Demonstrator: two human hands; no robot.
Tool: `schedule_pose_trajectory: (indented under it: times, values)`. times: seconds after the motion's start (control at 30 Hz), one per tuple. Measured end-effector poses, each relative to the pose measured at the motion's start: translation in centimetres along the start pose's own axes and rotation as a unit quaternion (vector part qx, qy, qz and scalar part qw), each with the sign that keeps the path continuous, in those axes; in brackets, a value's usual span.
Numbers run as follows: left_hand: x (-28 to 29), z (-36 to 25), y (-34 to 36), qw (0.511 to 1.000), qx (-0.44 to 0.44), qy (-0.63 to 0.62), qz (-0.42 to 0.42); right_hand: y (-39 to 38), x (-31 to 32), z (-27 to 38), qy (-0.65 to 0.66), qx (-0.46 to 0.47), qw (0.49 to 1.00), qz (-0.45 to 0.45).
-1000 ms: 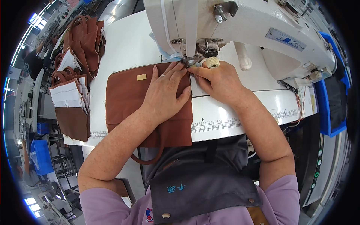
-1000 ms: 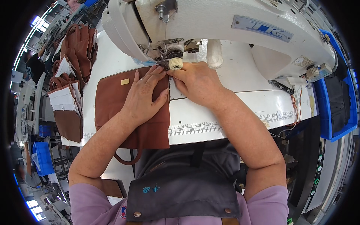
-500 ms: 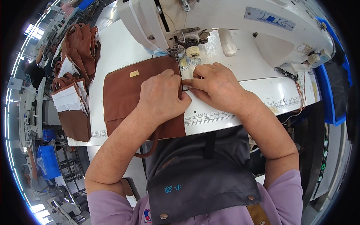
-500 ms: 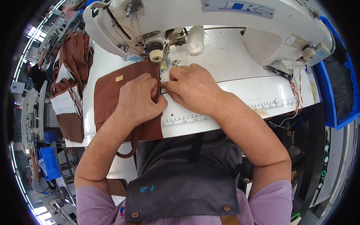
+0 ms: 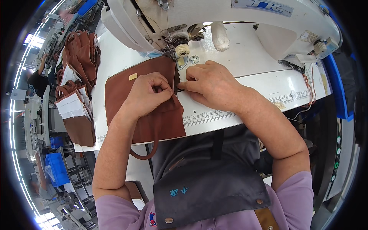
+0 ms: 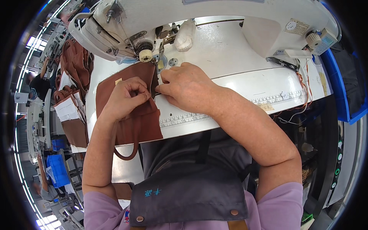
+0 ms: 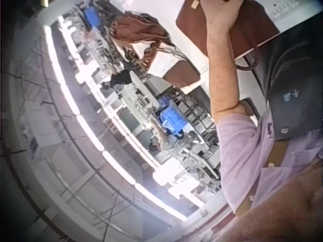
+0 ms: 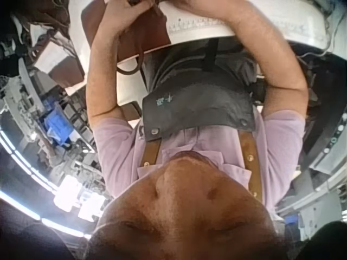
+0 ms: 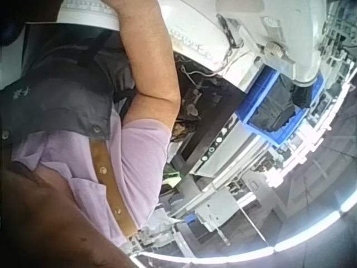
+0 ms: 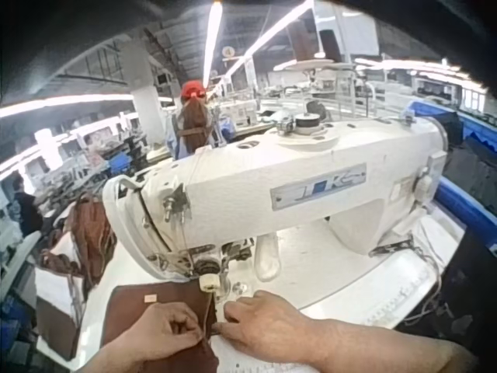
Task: The person sews the edges of brown tote bags using an industrial sewing machine. They guide the bag under the needle, stitch along the edges, and trim excess thread. The person repeats this process for multiple bags, stacking the finished ones to the side.
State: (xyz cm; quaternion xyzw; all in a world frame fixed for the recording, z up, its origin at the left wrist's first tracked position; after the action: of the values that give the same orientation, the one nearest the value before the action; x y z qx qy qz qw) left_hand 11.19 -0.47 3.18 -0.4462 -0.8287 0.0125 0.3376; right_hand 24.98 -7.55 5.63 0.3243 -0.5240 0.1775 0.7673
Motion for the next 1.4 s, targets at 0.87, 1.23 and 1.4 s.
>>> schedule_pose_trajectory:
  times: [0.87,1.23,1.4]
  values:
    - [-2.7,-3.5,-3.6,0.944,-0.144,0.255,-0.154,0.4,1.3,0.0,0.073,-0.005,0.997,0.003]
    - [-2.0,-3.7,-2.9,0.932,-0.181,0.263,-0.171,0.9,0.5,-1.0,0.034,-0.029,0.999,-0.008]
    - [-0.6,-3.2,-1.2,0.933,-0.187,0.251,-0.175,1.4,0.5,-1.8,0.006,-0.073,0.997,-0.008]
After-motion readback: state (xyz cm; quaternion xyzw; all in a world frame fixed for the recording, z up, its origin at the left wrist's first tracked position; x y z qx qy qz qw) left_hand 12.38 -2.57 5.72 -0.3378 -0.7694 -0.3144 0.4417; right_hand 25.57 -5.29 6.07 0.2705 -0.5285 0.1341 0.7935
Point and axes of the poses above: each hand's wrist, its own y-axis towards the middle knuckle, its own x-axis out of the back of the hand, z = x × y, the point moved 9 cm from there along y, towards the middle knuckle, and after that the axes turned 14 degrees about z, right-handed, at the moved point
